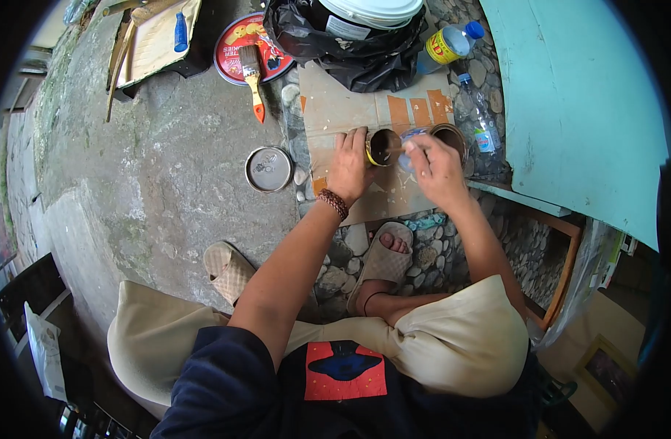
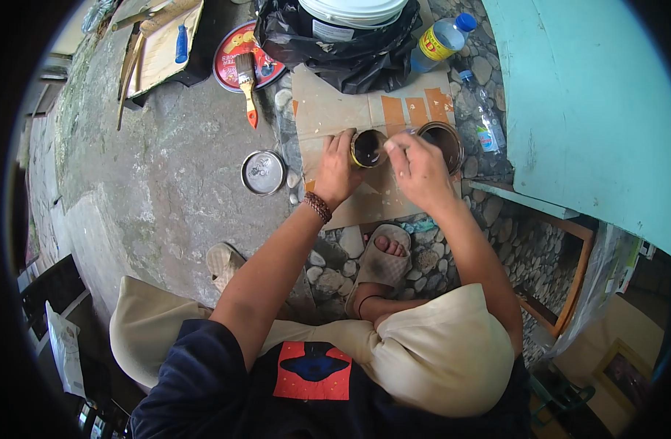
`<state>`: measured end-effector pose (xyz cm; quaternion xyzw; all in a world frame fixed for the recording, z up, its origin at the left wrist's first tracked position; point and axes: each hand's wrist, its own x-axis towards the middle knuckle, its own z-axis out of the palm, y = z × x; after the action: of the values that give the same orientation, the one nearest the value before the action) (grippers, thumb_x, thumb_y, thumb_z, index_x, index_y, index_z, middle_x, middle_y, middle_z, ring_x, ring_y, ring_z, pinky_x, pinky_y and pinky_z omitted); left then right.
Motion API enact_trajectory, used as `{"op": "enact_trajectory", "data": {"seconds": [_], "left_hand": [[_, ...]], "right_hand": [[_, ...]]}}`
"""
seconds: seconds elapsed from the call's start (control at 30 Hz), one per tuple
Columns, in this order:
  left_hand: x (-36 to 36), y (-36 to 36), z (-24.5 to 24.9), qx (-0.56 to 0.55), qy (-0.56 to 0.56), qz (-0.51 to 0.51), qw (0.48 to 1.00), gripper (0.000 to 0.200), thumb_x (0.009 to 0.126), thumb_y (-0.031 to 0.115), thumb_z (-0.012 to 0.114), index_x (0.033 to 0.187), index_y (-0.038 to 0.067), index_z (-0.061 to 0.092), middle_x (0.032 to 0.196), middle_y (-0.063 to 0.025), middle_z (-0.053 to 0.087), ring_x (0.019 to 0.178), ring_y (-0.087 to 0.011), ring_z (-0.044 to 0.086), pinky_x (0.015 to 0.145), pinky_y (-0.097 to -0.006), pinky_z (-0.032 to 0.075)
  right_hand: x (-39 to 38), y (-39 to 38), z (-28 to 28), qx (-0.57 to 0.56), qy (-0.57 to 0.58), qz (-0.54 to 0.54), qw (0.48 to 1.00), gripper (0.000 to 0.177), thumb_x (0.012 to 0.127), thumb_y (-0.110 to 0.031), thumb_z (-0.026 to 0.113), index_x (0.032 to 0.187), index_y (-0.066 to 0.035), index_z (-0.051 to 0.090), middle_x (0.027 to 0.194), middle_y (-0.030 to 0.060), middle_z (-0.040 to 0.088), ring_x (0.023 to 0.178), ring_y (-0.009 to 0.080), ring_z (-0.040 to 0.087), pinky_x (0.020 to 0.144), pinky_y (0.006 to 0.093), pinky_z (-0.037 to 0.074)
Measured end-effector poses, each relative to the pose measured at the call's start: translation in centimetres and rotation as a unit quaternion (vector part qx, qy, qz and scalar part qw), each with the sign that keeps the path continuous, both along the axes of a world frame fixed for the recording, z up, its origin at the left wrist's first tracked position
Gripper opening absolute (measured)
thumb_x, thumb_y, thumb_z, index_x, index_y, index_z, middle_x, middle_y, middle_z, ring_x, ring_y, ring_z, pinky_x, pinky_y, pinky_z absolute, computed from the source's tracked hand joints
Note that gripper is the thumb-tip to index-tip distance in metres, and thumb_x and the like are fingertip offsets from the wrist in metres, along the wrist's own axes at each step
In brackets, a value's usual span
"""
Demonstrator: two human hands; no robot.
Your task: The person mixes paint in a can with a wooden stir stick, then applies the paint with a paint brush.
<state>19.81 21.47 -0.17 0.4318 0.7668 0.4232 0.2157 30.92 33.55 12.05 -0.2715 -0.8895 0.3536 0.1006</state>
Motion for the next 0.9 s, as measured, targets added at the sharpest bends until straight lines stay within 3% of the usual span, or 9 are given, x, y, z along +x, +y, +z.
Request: {"op": "enact_trajectory", "data": {"seconds": [0.13,0.27,0.33,0.4,0.6,0.67,0.7,0.8,0.9], "left_hand": [[0.2,0.4,-0.1,-0.003,-0.013,0.003,1.0,0.081,0.063,0.004,0.082,0.133,-0.005,0.042,0.127,-0.0244,0.053,0.119,-0.0407,0.047,0.104,-0.0431,0.04],[0.1,0.2,0.0,-0.013,0.012,-0.006,1.0,0.081,0.064,0.005,0.082,0.133,-0.005,0.042,0.127,-0.0246,0.053,0.118,-0.0407,0.047,0.104,-0.0435,0.04],[0.2,0.2,0.1,0.003,0.002,-0.001,1.0,0.08,0.064,0.004,0.082,0.133,-0.005,0.042,0.126,-0.0246,0.053,0.118,-0.0408,0.047,0.104,-0.0437,0.04],[0.2,0.1,0.0,0.004,-0.005,0.003,1.0,0.08,0.064,0.004,0.082,0.133,-0.005,0.042,0.126,-0.0246,0.053,0.118,-0.0407,0.047,0.104,-0.0437,0.04],[-0.1,0.1,0.0,0.015,0.01,0.01,1.0,0.08,0.062,0.003,0.08,0.132,-0.005,0.043,0.125,-0.0237,0.055,0.116,-0.0412,0.048,0.103,-0.0448,0.042],[0.4,0.3,-0.4,0.036,0.004,0.02,0.999,0.078,0.062,0.002,0.079,0.132,-0.004,0.045,0.123,-0.0229,0.056,0.114,-0.0417,0.05,0.101,-0.0459,0.043],[0.3,0.4,-0.4,0.027,0.005,0.019,0.999,0.078,0.062,0.002,0.079,0.132,-0.004,0.045,0.123,-0.0229,0.056,0.114,-0.0417,0.05,0.101,-0.0459,0.043],[0.1,0.3,-0.2,0.013,0.014,0.017,1.0,0.078,0.062,0.003,0.079,0.132,-0.005,0.044,0.123,-0.0228,0.056,0.114,-0.0419,0.05,0.101,-0.0459,0.043],[0.2,0.3,-0.1,0.001,0.019,-0.009,1.0,0.085,0.063,0.005,0.082,0.135,-0.006,0.039,0.128,-0.0237,0.052,0.119,-0.0398,0.047,0.106,-0.0429,0.04]], "right_hand": [[-1.3,-1.0,1.4,-0.164,-0.023,-0.01,0.986,0.019,0.099,-0.015,0.057,0.1,0.002,0.065,0.082,0.0183,0.066,0.071,0.0317,0.067,0.065,0.0376,0.053],[-0.2,0.8,-0.3,0.019,0.019,0.008,1.0,0.018,0.098,-0.014,0.058,0.103,0.002,0.064,0.082,0.017,0.066,0.068,0.0251,0.067,0.064,0.0347,0.053],[-0.3,-0.3,0.6,0.014,0.003,0.031,0.999,0.018,0.098,-0.014,0.059,0.102,0.002,0.064,0.083,0.0176,0.066,0.069,0.0268,0.067,0.064,0.0354,0.052],[-1.1,-1.5,1.2,-0.152,0.02,0.024,0.988,0.017,0.098,-0.014,0.058,0.099,0.003,0.063,0.084,0.0196,0.066,0.072,0.0354,0.066,0.066,0.0394,0.052],[-0.5,-0.1,0.1,0.027,0.01,0.037,0.999,0.019,0.099,-0.016,0.057,0.103,0.002,0.064,0.083,0.0192,0.066,0.064,0.028,0.067,0.06,0.0361,0.051],[-1.2,-1.2,1.0,-0.162,0.009,0.022,0.987,0.02,0.099,-0.017,0.057,0.099,0.002,0.063,0.086,0.0214,0.066,0.069,0.0367,0.066,0.063,0.0397,0.052],[-1.5,-0.7,0.8,-0.144,-0.008,0.005,0.99,0.022,0.1,-0.017,0.057,0.099,0.003,0.065,0.08,0.0133,0.069,0.064,0.0182,0.067,0.061,0.0305,0.053],[-0.6,0.8,-0.4,0.035,0.018,0.013,0.999,0.022,0.101,-0.017,0.056,0.103,0.003,0.065,0.08,0.0104,0.069,0.063,0.0141,0.066,0.058,0.0277,0.052],[-1.0,-0.6,0.5,-0.071,0.007,0.021,0.997,0.022,0.101,-0.018,0.056,0.102,0.002,0.065,0.08,0.0112,0.069,0.064,0.0158,0.067,0.06,0.0289,0.053]]}}
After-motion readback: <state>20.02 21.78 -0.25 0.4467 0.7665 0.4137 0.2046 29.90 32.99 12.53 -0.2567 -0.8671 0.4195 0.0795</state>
